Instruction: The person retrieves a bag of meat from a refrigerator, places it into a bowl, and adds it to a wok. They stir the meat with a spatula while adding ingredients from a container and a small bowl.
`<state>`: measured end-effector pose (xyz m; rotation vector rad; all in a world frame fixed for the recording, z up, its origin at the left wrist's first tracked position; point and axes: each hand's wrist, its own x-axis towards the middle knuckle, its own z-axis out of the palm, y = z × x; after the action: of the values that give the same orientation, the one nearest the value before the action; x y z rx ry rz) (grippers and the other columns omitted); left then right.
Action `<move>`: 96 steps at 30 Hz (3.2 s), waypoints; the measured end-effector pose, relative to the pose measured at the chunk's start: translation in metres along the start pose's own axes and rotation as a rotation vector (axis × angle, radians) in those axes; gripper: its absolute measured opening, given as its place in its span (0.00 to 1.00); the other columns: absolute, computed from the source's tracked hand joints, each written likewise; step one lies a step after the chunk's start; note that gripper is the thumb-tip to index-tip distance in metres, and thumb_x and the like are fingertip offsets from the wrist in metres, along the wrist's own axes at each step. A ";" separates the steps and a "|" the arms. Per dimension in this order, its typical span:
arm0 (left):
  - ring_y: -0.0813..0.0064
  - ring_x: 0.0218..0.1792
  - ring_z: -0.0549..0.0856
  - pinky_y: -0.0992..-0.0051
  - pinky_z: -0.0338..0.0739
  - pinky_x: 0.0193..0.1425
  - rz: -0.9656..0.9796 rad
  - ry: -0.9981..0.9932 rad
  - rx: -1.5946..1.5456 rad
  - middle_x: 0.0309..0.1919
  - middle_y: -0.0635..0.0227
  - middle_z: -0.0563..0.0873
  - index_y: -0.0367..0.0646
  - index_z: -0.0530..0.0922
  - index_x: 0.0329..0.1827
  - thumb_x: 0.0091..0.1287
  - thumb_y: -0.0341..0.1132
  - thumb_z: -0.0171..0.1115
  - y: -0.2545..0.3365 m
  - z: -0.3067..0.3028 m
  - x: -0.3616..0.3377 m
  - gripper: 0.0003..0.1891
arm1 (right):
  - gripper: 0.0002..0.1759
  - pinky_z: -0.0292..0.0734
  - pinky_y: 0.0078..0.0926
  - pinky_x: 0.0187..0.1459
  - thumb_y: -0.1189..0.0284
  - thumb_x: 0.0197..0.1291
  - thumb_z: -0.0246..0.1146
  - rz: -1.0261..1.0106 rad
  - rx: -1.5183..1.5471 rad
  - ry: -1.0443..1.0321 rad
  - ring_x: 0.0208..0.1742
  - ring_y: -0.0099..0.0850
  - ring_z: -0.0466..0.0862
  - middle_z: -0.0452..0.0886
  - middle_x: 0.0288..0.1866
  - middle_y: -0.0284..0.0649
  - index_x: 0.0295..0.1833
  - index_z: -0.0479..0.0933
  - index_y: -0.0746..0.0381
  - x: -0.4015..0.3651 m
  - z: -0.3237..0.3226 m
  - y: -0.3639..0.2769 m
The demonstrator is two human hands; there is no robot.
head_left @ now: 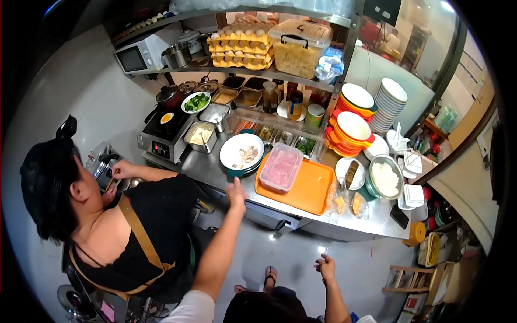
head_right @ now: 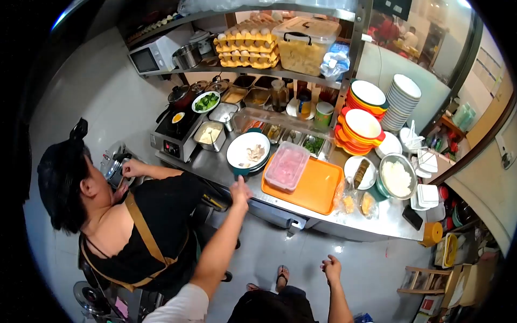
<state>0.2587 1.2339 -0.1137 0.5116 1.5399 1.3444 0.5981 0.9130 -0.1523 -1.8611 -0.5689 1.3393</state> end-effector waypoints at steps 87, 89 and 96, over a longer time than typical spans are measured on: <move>0.54 0.34 0.86 0.66 0.84 0.34 0.096 1.036 -0.755 0.42 0.43 0.81 0.22 0.63 0.57 0.56 0.25 0.50 0.090 -1.014 -0.507 0.25 | 0.23 0.69 0.30 0.14 0.79 0.52 0.52 -0.415 -0.862 -1.399 0.16 0.29 0.74 0.75 0.26 0.44 0.57 0.70 0.68 -0.665 1.019 0.201; 0.52 0.34 0.86 0.64 0.85 0.36 0.158 0.973 -0.806 0.39 0.41 0.81 0.20 0.63 0.56 0.55 0.24 0.50 0.079 -1.041 -0.501 0.24 | 0.15 0.73 0.37 0.18 0.73 0.53 0.53 -0.518 -0.994 -1.401 0.19 0.37 0.78 0.79 0.24 0.49 0.45 0.75 0.67 -0.636 1.027 0.181; 0.55 0.30 0.86 0.69 0.83 0.28 0.115 0.857 -0.643 0.35 0.43 0.82 0.20 0.65 0.53 0.56 0.24 0.49 0.120 -1.125 -0.450 0.21 | 0.12 0.73 0.34 0.27 0.72 0.55 0.55 -1.047 -1.103 -1.469 0.25 0.34 0.80 0.78 0.22 0.46 0.40 0.77 0.69 -0.618 0.983 0.062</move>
<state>-0.5550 0.3440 0.0567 -0.4520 1.5815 2.1908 -0.5406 0.7424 0.0082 -0.3808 -2.9010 1.4106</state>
